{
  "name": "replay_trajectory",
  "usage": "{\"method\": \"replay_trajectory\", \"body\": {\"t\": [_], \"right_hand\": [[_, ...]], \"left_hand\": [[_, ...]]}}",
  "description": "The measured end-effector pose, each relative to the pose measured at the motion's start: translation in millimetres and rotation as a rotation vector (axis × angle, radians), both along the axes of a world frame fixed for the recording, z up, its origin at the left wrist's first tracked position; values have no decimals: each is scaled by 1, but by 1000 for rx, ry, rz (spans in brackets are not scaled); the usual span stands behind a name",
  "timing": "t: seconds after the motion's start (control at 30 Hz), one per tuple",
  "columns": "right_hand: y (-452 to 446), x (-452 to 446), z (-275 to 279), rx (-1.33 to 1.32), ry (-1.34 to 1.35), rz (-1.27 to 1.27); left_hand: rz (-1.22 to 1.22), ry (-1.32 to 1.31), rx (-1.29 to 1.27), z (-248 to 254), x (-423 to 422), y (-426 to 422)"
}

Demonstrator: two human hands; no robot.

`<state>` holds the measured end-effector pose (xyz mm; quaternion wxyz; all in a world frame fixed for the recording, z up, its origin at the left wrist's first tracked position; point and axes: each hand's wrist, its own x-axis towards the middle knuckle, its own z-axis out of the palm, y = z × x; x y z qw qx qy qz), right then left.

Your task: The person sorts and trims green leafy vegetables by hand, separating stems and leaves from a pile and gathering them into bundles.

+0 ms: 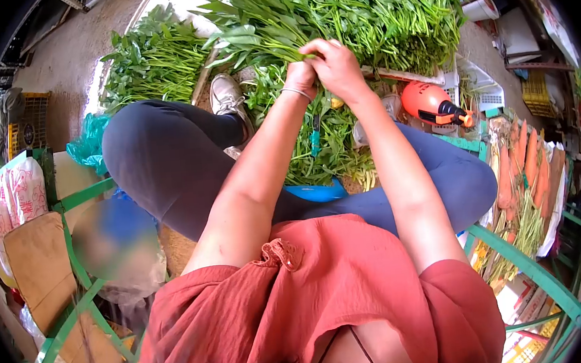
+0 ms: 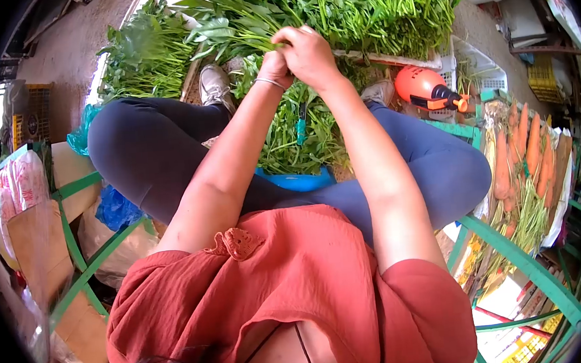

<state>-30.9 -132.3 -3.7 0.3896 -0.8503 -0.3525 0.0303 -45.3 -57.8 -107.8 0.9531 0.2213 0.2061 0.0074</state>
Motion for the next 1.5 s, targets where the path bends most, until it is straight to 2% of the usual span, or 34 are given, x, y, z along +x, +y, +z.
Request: {"method": "replay_trajectory", "body": {"t": [0.07,0.1,0.13,0.17,0.2,0.27,0.33,0.4,0.43,0.47,0.5,0.53,0.57,0.6,0.63,0.67,0.7,0.73,0.83,0.87,0.9,0.93,0.97,1.0,1.03,1.07,1.13,1.2,1.23,1.33,1.4,1.43,1.47,1.5], "right_hand": [[-9,4,-17,255,260,-46],[-12,2,-12,284,197,-119],[-20,7,-24,402,311,-146],[-24,1,-8,636,682,-311],[-36,6,-11,826,767,-359],[-76,23,-27,924,774,-337],[-86,30,-13,458,619,-539],[-77,26,13,303,765,-573],[-77,36,16,252,921,-451],[-71,47,14,302,1071,-462],[-57,49,18,342,1113,-306],[-43,51,25,378,1154,-149],[-29,58,31,285,1137,-79],[-9,60,50,217,987,-62],[11,65,69,174,931,-33],[32,70,88,137,872,-8],[52,75,101,152,840,66],[74,79,112,165,809,138],[145,79,139,242,905,302],[167,72,144,259,938,355],[188,57,149,262,943,398],[208,42,149,264,951,439],[227,31,141,270,993,464],[245,24,131,273,1037,488],[261,15,123,207,1106,563],[270,3,111,199,1056,573],[289,-13,84,84,914,640],[304,-23,50,14,859,630],[310,-28,40,-5,856,616],[319,-42,26,32,831,632],[323,-43,8,-111,748,637],[324,-41,-20,-156,639,638],[327,-38,-59,-187,519,641],[327,-37,-100,-276,517,614]], "left_hand": [[-8,56,214,33,-11,-3],[4,90,306,29,-9,-6],[75,-52,278,23,-7,-12],[12,-50,177,45,-15,-7],[-44,-27,211,33,-11,-4],[-72,41,118,35,-10,0],[-111,18,-44,45,-15,8],[-93,3,35,43,-11,4],[-58,-69,139,53,-12,4],[-71,-69,121,64,-10,4],[-37,-148,0,85,-11,6],[0,-169,23,100,-7,10],[75,-210,92,103,11,12],[67,-196,143,119,21,28],[-8,-41,205,157,15,50],[4,-63,212,170,22,70],[39,-100,198,173,36,92],[35,-45,281,201,31,117],[-131,-184,367,239,32,195],[-138,-87,468,258,15,216],[-123,-120,522,255,8,243],[-92,30,637,261,-8,260],[-53,-13,663,265,-35,270],[-220,-163,567,254,-53,290],[-188,-130,543,240,-53,298],[-170,-120,529,221,-64,309],[138,254,879,198,-112,321],[248,328,932,180,-138,317],[282,258,830,166,-146,319],[390,141,849,101,-155,337],[371,176,980,65,-166,341],[231,285,1053,59,-173,339],[156,277,932,-3,-178,351],[283,112,526,-16,-177,335]]}}
